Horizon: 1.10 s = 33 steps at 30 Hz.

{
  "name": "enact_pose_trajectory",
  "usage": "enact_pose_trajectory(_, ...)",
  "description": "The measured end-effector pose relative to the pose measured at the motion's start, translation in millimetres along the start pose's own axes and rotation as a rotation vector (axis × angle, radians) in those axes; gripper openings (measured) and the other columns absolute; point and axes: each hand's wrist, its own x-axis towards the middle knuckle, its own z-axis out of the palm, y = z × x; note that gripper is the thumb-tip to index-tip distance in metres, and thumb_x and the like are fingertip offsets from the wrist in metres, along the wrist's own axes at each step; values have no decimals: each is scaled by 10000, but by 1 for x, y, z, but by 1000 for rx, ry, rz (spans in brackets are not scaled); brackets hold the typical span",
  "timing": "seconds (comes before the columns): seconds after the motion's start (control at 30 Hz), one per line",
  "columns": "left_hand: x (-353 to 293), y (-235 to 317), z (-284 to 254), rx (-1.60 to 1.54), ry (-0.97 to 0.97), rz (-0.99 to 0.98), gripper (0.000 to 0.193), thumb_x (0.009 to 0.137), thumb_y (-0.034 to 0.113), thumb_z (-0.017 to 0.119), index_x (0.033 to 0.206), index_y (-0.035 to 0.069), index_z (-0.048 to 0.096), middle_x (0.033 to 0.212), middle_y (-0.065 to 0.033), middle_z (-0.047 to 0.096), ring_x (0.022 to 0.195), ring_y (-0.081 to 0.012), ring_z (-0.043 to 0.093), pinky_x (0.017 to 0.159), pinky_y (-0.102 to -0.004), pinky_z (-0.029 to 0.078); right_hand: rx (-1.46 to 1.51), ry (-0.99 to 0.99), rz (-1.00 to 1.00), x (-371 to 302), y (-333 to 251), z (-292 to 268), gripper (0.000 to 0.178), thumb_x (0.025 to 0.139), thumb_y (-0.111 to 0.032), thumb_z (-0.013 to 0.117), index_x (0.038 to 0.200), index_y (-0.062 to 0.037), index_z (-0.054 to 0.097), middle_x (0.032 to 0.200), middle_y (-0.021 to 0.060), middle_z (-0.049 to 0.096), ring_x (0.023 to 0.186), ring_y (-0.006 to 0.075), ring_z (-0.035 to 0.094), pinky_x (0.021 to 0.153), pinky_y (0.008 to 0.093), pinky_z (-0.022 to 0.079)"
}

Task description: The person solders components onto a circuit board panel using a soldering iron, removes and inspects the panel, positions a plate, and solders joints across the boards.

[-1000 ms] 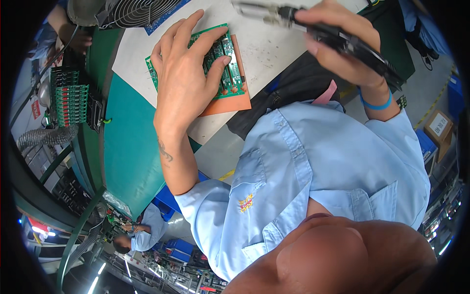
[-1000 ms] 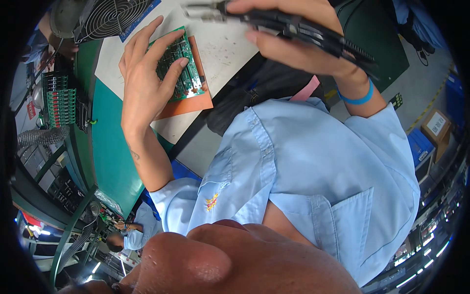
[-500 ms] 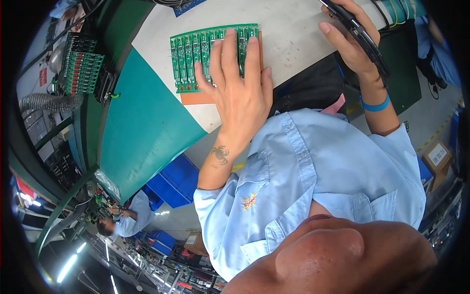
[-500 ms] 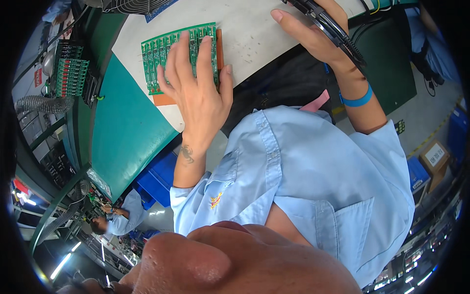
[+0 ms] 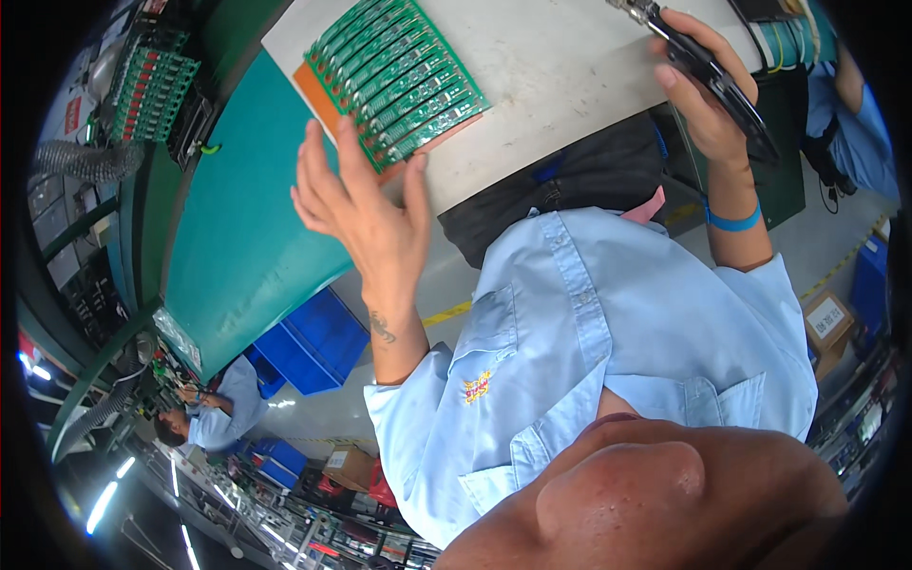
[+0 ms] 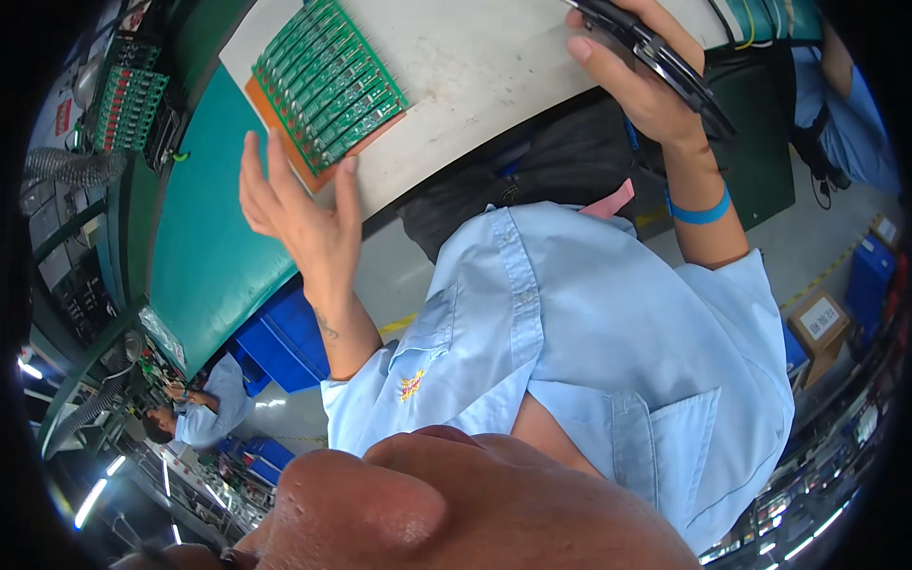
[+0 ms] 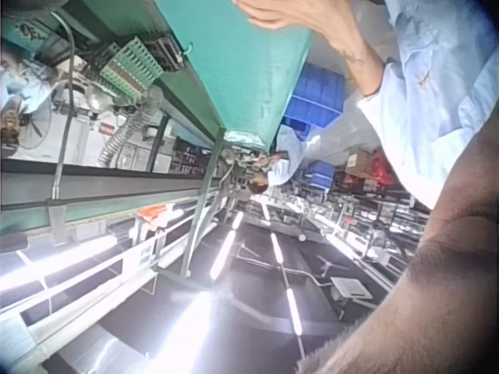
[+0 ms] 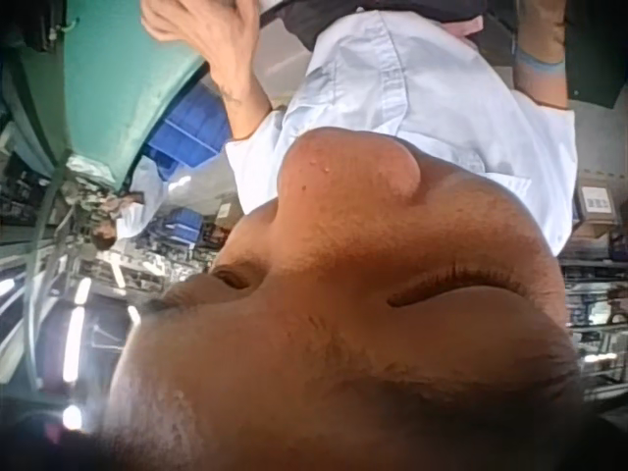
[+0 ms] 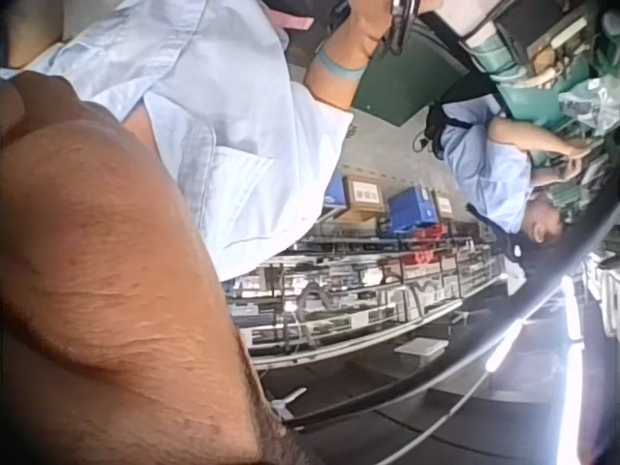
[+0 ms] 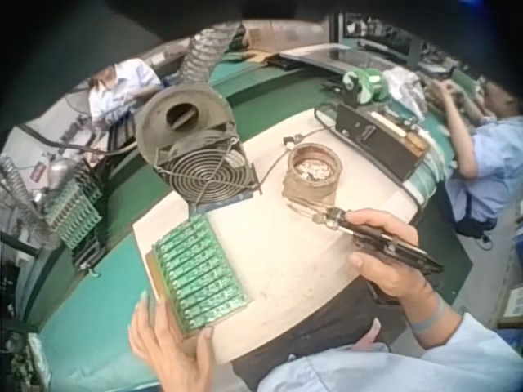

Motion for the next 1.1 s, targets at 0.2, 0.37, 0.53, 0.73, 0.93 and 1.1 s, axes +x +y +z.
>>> enact_pose_trajectory(0.2, -4, -17, -4, -13, 10, -46, 840, 919, 354, 844, 1604, 55, 462, 1641, -243, 425, 1450, -420, 414, 1216, -601, 217, 15, -275, -97, -8, -29, 17, 471, 777, 13, 755, 1242, 76, 724, 838, 105, 717, 775, 244, 600, 955, 415, 527)
enact_pose_trajectory(0.37, 0, -25, -7, 0, 10, -46, 832, 923, 319, 837, 1609, 48, 453, 1637, -238, 433, 1439, -409, 429, 1215, -587, 226, 15, -482, -256, -6, -32, 17, 485, 726, 31, 793, 1210, 22, 770, 870, 80, 728, 748, 203, 570, 773, 323, 493)
enact_pose_trajectory(0.53, 7, -34, -15, -208, -66, -46, 778, 930, 272, 815, 1596, 48, 480, 1610, -208, 484, 1430, -375, 455, 1212, -588, 230, -26, -635, -304, -7, -26, 20, 494, 728, 37, 759, 1221, 53, 743, 899, 110, 724, 808, 231, 592, 763, 330, 503)
enact_pose_trajectory(0.73, 67, -46, -23, -628, -180, -25, 630, 940, 282, 785, 1513, 88, 610, 1490, -128, 600, 1352, -307, 513, 1189, -544, 246, -74, -680, -294, -10, -27, 33, 515, 703, 40, 738, 1216, 71, 734, 904, 129, 726, 835, 249, 614, 799, 353, 526)
enact_pose_trajectory(0.93, 120, -54, 11, -454, -199, 53, 407, 1041, 120, 689, 1426, 2, 634, 1343, -185, 696, 1204, -321, 666, 1074, -393, 521, -88, -684, -272, -13, -26, 33, 514, 690, 42, 741, 1204, 69, 742, 909, 129, 732, 846, 252, 627, 804, 356, 531)
enact_pose_trajectory(1.1, 115, -55, 38, -560, -95, -117, 406, 1015, 90, 691, 1401, -28, 642, 1337, -196, 686, 1210, -325, 661, 1080, -403, 518, -89, -664, -281, -15, -25, 35, 509, 687, 48, 743, 1196, 66, 747, 919, 129, 738, 854, 256, 639, 804, 357, 533)
